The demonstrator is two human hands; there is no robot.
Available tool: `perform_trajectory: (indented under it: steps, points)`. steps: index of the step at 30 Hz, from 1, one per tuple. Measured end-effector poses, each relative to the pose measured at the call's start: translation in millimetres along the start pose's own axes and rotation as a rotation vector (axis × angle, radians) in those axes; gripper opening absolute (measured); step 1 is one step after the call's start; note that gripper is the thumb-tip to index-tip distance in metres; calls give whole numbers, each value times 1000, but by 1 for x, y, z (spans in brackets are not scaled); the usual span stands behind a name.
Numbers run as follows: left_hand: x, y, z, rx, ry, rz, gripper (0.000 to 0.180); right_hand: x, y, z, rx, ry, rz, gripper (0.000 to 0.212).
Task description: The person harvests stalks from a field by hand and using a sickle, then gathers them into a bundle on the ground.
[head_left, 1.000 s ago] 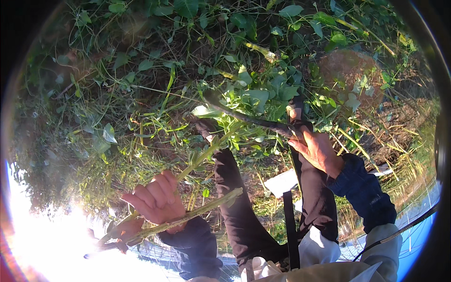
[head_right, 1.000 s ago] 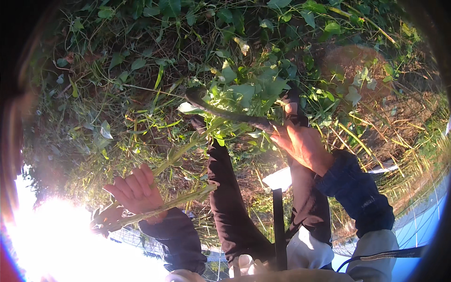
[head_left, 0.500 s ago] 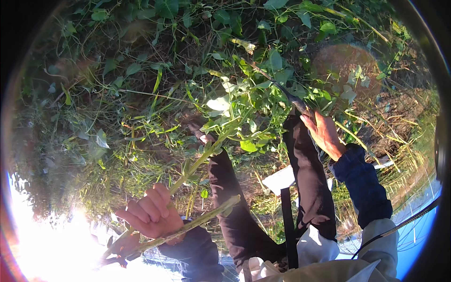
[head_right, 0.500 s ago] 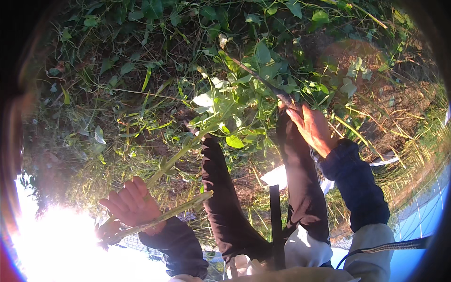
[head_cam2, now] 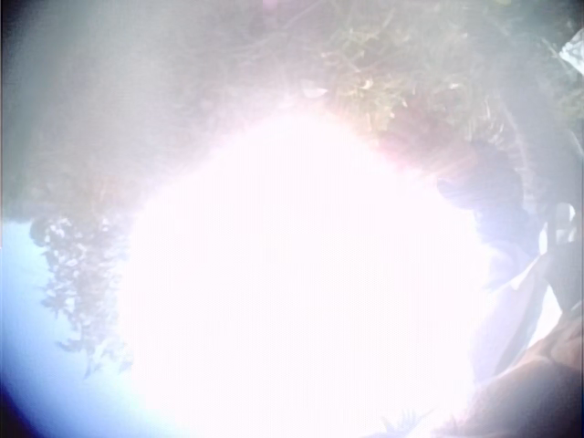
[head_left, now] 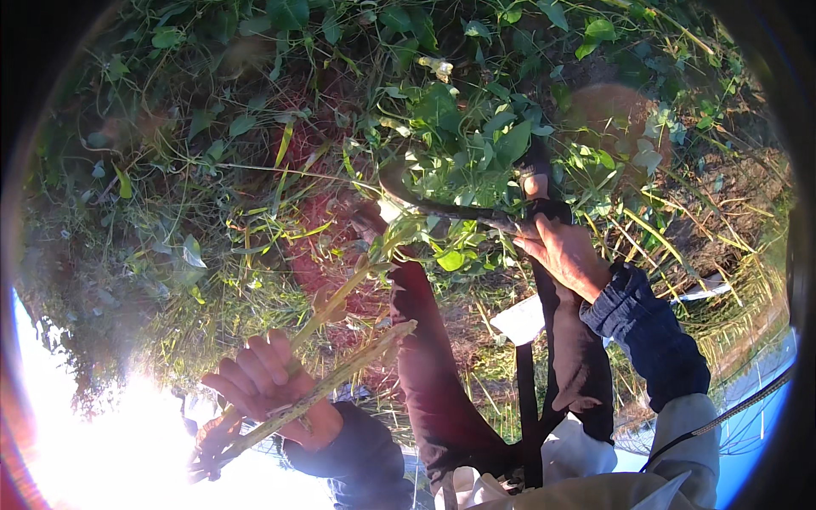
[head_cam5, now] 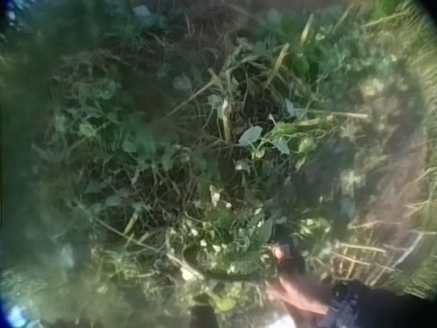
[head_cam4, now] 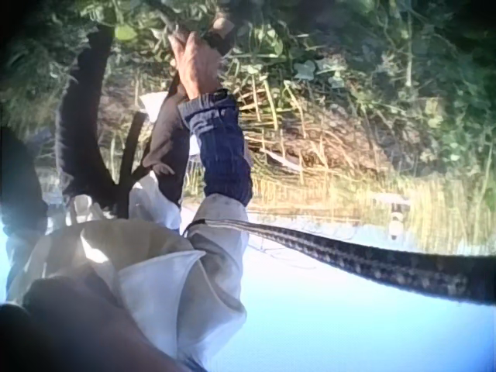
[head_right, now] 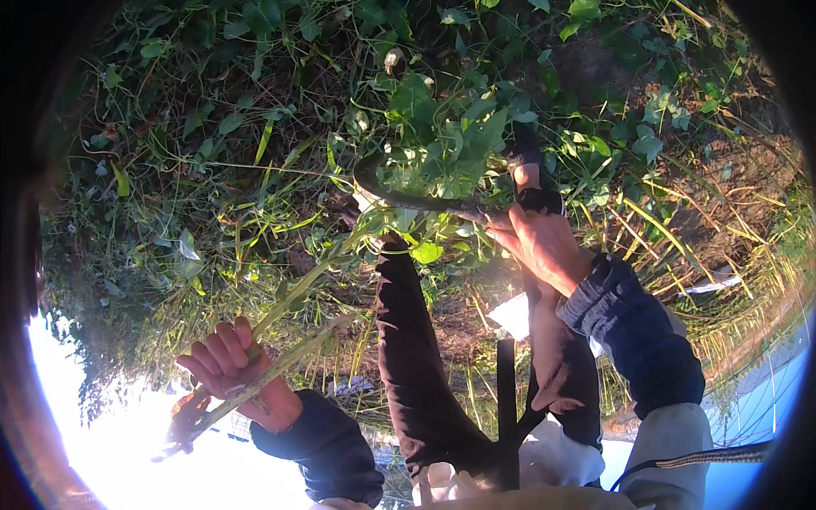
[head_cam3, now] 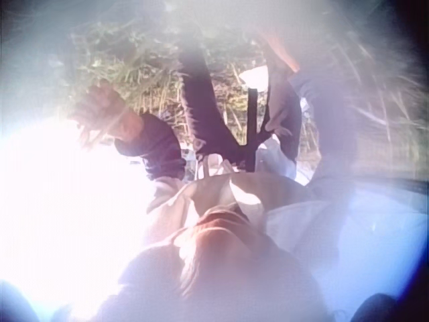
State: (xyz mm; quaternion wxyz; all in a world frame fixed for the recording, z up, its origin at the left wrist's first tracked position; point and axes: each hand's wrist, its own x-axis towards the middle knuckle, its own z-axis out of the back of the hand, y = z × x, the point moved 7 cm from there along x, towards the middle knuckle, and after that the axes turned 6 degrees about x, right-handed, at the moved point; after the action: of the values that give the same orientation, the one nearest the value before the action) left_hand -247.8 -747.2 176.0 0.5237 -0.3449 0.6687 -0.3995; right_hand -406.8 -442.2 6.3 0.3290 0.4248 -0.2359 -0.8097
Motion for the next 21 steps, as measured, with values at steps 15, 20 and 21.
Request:
perform_trajectory:
  steps: [15, 20, 21]
  points:
    - [14, 3, 17, -130, 262, 85, 54, 2, 22, -9, 23, 61, -89, 32]
    - [5, 0, 8, -79, 210, 39, 49, -5, 57, -4, 97, 155, -9, 35]
    - [4, -1, 4, -97, 251, 39, 47, -9, 53, -3, 81, 129, 24, 39]
